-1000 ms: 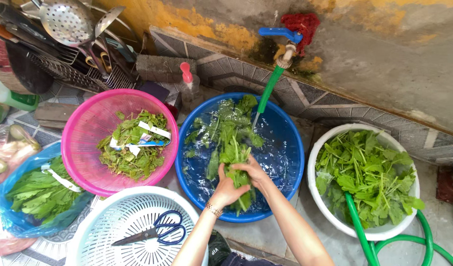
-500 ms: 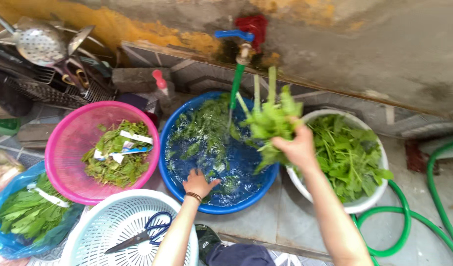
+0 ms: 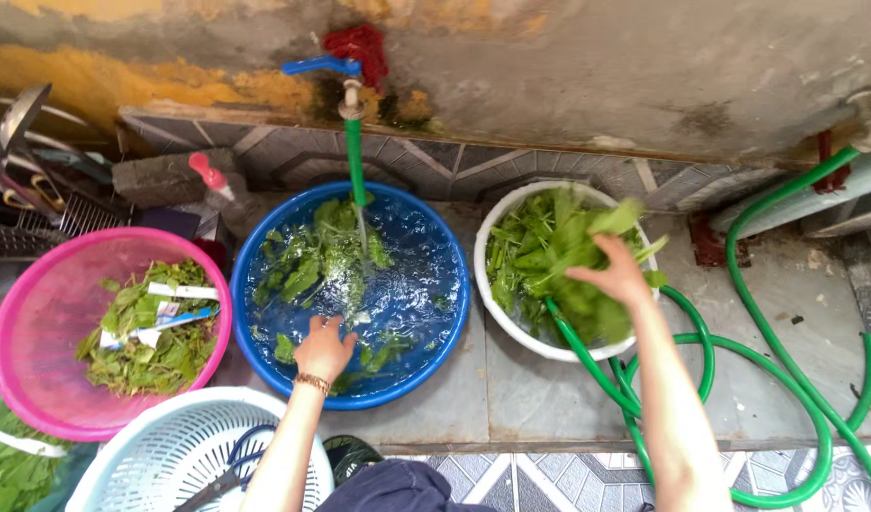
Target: The person washes leafy green vegetables in a blue basin under running water, then uses scissors to trim the stems and transfers the cleaned greens into a white bowl. The person also handles a green hose to fill the bowl with water.
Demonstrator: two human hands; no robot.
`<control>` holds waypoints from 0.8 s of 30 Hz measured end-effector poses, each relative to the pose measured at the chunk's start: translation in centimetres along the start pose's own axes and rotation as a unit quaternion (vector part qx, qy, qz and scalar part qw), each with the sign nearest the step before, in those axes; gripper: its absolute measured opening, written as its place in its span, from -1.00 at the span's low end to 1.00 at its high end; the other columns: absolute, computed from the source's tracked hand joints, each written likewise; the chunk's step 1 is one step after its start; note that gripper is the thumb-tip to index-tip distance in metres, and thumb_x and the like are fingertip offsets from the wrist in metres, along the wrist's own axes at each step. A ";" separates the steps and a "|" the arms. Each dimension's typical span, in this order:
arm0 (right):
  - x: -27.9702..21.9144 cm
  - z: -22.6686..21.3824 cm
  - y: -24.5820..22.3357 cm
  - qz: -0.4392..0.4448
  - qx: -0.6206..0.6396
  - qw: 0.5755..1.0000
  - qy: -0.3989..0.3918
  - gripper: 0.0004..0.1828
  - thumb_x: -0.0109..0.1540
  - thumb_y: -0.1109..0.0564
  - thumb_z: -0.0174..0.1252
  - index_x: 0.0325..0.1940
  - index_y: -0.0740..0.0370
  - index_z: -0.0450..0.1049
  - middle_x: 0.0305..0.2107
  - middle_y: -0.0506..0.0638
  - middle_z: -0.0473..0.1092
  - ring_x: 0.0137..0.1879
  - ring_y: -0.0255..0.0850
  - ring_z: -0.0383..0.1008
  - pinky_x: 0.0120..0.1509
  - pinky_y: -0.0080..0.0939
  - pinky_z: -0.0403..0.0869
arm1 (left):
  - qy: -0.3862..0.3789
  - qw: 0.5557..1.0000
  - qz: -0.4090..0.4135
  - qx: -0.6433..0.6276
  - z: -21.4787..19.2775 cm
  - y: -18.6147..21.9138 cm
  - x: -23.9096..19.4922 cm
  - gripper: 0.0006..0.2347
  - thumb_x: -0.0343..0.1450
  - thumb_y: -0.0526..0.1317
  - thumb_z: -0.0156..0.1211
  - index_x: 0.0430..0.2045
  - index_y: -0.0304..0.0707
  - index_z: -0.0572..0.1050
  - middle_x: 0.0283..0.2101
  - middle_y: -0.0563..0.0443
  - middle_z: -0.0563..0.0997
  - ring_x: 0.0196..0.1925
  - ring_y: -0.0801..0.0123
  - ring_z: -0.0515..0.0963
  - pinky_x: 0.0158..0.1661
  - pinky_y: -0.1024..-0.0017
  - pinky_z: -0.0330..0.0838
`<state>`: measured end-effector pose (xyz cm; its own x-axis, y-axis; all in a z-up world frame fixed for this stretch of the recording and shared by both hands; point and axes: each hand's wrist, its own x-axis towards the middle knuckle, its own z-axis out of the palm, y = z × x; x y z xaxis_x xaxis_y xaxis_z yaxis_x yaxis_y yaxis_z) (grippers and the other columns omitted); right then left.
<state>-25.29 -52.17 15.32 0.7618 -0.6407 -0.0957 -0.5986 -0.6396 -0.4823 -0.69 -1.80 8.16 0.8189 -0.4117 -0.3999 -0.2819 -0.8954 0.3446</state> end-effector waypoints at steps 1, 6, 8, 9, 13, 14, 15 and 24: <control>0.2 1.4 1.5 0.020 0.013 0.999 0.021 0.05 -0.06 -0.30 0.48 0.41 0.15 0.33 0.44 0.34 0.05 0.55 0.15 0.02 0.53 0.08 0.12 | 0.003 1.000 0.015 -0.004 -0.1 0.4 -0.2 -0.53 0.36 0.07 0.22 0.14 -0.06 0.46 0.29 -0.13 0.37 0.05 -0.12 0.60 0.01 0.03 0.51; -0.3 7.4 4.5 0.059 0.042 0.997 -0.015 0.07 0.04 -0.42 0.30 0.56 -0.36 0.01 0.54 0.18 -0.40 0.60 0.32 -0.32 0.51 0.43 -0.08 | -0.009 0.999 0.028 -0.024 0.1 0.2 -1.6 -0.52 0.32 0.05 0.29 0.13 0.00 0.47 0.33 -0.15 0.31 0.07 -0.09 0.59 0.05 0.08 0.50; 0.2 10.1 4.0 0.123 -0.032 0.989 -0.071 -0.02 0.13 -0.48 0.17 0.56 -0.57 -0.10 0.58 -0.07 -0.49 0.61 0.38 -0.36 0.48 0.64 -0.22 | -0.033 0.999 0.016 -0.025 0.4 0.0 -1.4 -0.52 0.31 0.03 0.30 0.14 0.02 0.46 0.37 -0.15 0.27 0.02 -0.02 0.63 0.05 0.12 0.51; 0.3 11.2 4.0 0.157 -0.068 0.980 -0.101 -0.06 0.17 -0.51 0.10 0.57 -0.67 -0.15 0.60 -0.20 -0.54 0.61 0.41 -0.38 0.47 0.74 -0.30 | -0.051 0.998 0.004 -0.030 0.6 0.0 -1.3 -0.52 0.32 0.02 0.28 0.15 0.03 0.45 0.40 -0.14 0.25 -0.02 0.05 0.67 0.05 0.15 0.52; 1.4 14.8 4.5 0.163 -0.106 0.975 -0.108 -0.07 0.20 -0.50 0.04 0.56 -0.68 -0.27 0.58 -0.25 -0.58 0.60 0.37 -0.31 0.40 0.83 -0.34 | -0.091 0.996 0.004 -0.021 1.7 0.9 -0.6 -0.51 0.35 0.01 0.29 0.20 0.06 0.43 0.36 -0.12 0.32 -0.04 0.13 0.67 0.08 0.16 0.50; 1.4 15.6 4.8 0.164 -0.113 0.973 -0.117 -0.07 0.21 -0.46 0.04 0.56 -0.68 -0.29 0.58 -0.23 -0.60 0.60 0.36 -0.30 0.40 0.83 -0.33 | -0.093 0.995 0.016 -0.029 2.0 1.3 -0.4 -0.51 0.35 0.01 0.28 0.20 0.05 0.43 0.37 -0.14 0.29 -0.06 0.15 0.69 0.08 0.19 0.50; 1.8 16.1 5.2 0.164 -0.121 0.971 -0.124 -0.06 0.22 -0.42 0.05 0.56 -0.68 -0.31 0.58 -0.21 -0.61 0.60 0.34 -0.29 0.40 0.83 -0.33 | -0.094 0.995 0.027 -0.037 2.3 2.0 -0.3 -0.51 0.35 0.01 0.28 0.20 0.04 0.42 0.39 -0.16 0.25 -0.09 0.17 0.71 0.09 0.22 0.51; 3.4 18.7 7.4 0.231 -0.230 0.905 -0.272 -0.22 0.36 -0.18 -0.11 0.59 -0.52 -0.31 0.55 -0.19 -0.55 0.69 0.09 -0.49 0.54 0.68 -0.30 | -0.136 0.987 0.036 -0.075 2.0 3.2 -2.2 -0.50 0.34 -0.02 0.29 0.20 0.01 0.40 0.44 -0.11 0.18 0.00 0.29 0.68 0.06 0.30 0.53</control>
<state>-22.52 -51.13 -4.86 0.3382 -0.6613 -0.6695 -0.8289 -0.5462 0.1209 -4.40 -4.12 8.50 0.6290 -0.5222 -0.5759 -0.2408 -0.8353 0.4943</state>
